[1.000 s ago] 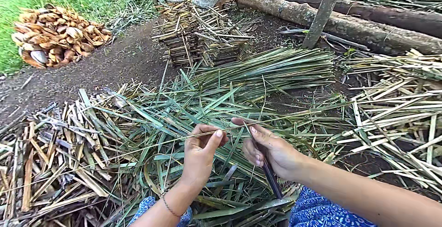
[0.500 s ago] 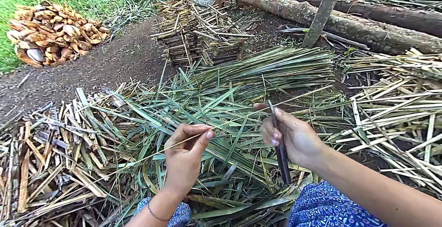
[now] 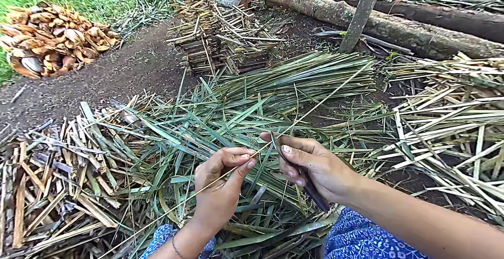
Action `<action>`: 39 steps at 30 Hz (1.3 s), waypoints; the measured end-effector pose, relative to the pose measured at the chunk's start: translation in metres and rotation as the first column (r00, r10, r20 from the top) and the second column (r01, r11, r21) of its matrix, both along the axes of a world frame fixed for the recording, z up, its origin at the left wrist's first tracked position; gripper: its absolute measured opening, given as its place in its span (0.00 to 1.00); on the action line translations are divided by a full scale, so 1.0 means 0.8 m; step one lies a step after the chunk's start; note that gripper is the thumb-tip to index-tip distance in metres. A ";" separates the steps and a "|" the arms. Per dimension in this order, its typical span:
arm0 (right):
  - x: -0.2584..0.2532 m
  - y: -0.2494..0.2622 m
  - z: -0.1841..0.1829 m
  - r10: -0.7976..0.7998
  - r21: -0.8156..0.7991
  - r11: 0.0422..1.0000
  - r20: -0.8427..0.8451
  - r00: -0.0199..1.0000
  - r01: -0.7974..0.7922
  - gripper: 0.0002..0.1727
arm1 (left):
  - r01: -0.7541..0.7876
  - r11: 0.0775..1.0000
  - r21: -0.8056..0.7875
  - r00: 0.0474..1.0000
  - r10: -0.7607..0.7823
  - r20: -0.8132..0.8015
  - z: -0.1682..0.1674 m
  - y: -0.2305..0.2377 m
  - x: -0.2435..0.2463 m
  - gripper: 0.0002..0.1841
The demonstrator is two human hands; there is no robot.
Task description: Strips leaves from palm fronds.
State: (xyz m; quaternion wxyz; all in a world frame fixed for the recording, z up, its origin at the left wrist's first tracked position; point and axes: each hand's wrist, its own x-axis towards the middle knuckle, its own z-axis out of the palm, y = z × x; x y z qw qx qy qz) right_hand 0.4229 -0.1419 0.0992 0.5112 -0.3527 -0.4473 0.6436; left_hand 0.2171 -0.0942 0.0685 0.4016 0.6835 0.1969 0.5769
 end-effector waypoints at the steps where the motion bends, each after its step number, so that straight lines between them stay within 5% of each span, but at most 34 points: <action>1: 0.004 0.001 0.001 -0.050 0.013 0.999 0.019 0.999 0.050 0.20 | -0.007 1.000 -0.007 1.000 0.007 0.008 0.001 0.000 -0.001 0.02; 8: 0.055 0.024 0.010 -0.413 0.012 0.910 -0.051 0.909 0.414 0.24 | -0.026 1.000 -0.011 0.999 0.026 0.037 0.007 0.006 -0.012 0.04; 16: 0.022 0.007 0.003 0.120 -0.008 0.993 -0.012 0.993 -0.120 0.21 | 0.024 1.000 -0.013 0.999 -0.024 0.030 0.000 0.004 -0.004 0.04; 22: 0.099 0.033 0.004 -0.376 0.069 0.924 -0.031 0.926 0.377 0.25 | 0.007 0.999 0.054 1.000 -0.007 -0.002 0.006 0.017 -0.029 0.05; 26: 0.106 0.031 0.000 -0.483 0.010 0.873 -0.111 0.868 0.487 0.26 | -0.026 0.998 0.065 0.999 0.028 -0.027 0.001 0.019 -0.028 0.04; 32: 0.052 0.014 -0.006 -0.204 0.075 0.977 0.056 0.977 0.200 0.23 | -0.026 0.997 0.070 0.998 0.030 -0.055 0.001 0.010 -0.003 0.06; 39: 0.009 -0.005 -0.004 0.076 0.024 0.997 0.025 0.997 -0.077 0.21 | 0.005 0.996 0.090 1.000 -0.003 -0.015 0.000 0.002 0.015 0.04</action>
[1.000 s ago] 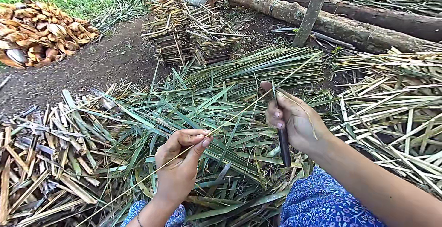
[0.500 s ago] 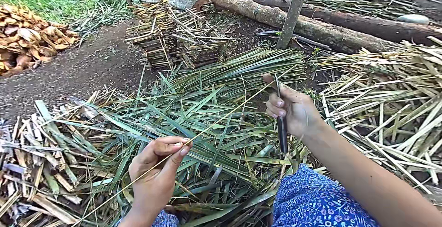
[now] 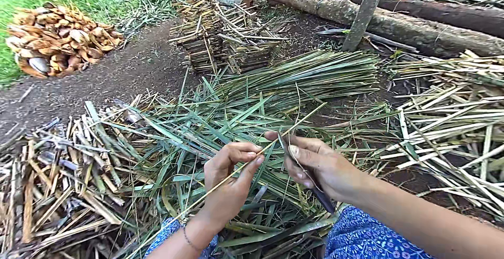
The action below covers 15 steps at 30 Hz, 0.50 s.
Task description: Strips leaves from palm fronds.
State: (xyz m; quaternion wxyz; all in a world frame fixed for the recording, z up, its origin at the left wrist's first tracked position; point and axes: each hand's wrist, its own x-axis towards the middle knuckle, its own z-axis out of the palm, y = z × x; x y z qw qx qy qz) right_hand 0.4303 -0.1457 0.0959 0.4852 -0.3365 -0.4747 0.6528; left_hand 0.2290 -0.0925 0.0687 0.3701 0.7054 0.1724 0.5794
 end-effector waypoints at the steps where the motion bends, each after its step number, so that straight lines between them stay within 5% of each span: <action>1: -0.002 -0.001 0.000 0.017 0.003 1.000 -0.004 1.000 -0.017 0.22 | -0.005 1.000 -0.005 1.000 0.005 0.004 0.000 -0.001 0.001 0.04; 9: 0.014 0.010 0.004 -0.147 0.050 0.988 0.018 0.989 0.146 0.23 | -0.027 0.997 -0.079 1.000 0.027 0.003 0.006 -0.009 0.000 0.04; 15: 0.039 0.029 0.009 -0.427 0.012 0.904 -0.041 0.903 0.428 0.25 | -0.046 0.991 -0.125 0.998 0.050 0.028 0.007 -0.006 -0.006 0.05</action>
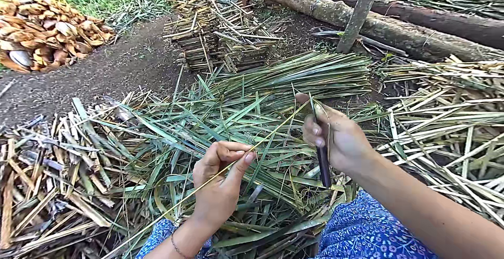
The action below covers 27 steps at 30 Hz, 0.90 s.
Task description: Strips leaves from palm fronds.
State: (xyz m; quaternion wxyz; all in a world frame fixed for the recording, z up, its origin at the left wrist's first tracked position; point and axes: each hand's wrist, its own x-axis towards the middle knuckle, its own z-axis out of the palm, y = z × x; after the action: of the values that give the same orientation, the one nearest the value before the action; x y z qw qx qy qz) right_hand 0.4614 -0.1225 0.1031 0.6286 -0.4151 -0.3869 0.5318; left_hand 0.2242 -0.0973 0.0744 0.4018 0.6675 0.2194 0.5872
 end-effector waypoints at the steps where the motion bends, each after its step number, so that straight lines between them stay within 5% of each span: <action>1: 0.001 -0.001 -0.001 0.014 0.005 1.000 -0.005 1.000 -0.014 0.25 | -0.004 1.000 0.011 1.000 0.004 -0.001 -0.001 0.001 -0.001 0.05; 7: -0.027 -0.020 -0.006 0.532 -0.091 0.842 -0.019 0.847 -0.531 0.20 | -0.009 0.974 0.226 0.992 0.037 -0.120 -0.010 0.004 -0.004 0.04; 10: -0.027 -0.022 -0.002 0.584 -0.084 0.806 -0.047 0.811 -0.586 0.20 | 0.010 0.945 0.328 0.989 0.038 -0.141 -0.012 0.006 -0.007 0.05; 17: 0.015 -0.001 0.000 0.180 -0.058 0.982 0.007 0.984 -0.180 0.25 | 0.007 0.914 0.405 0.979 0.077 -0.190 -0.009 0.009 -0.016 0.06; 23: 0.032 0.011 -0.004 -0.076 -0.126 0.990 -0.057 0.996 0.068 0.23 | 0.005 0.916 0.401 0.981 0.073 -0.178 -0.010 0.006 -0.018 0.05; 27: 0.090 0.012 -0.010 -0.358 -0.140 0.931 -0.156 0.921 0.338 0.24 | -0.075 0.969 0.236 0.992 0.097 -0.082 0.014 -0.004 -0.041 0.03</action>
State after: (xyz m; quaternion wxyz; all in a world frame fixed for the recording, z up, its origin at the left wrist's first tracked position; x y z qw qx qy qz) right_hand 0.5333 -0.1127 0.0952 0.7214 -0.4619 -0.2190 0.4673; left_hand 0.1913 -0.1007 0.0858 0.2844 0.7263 0.1964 0.5942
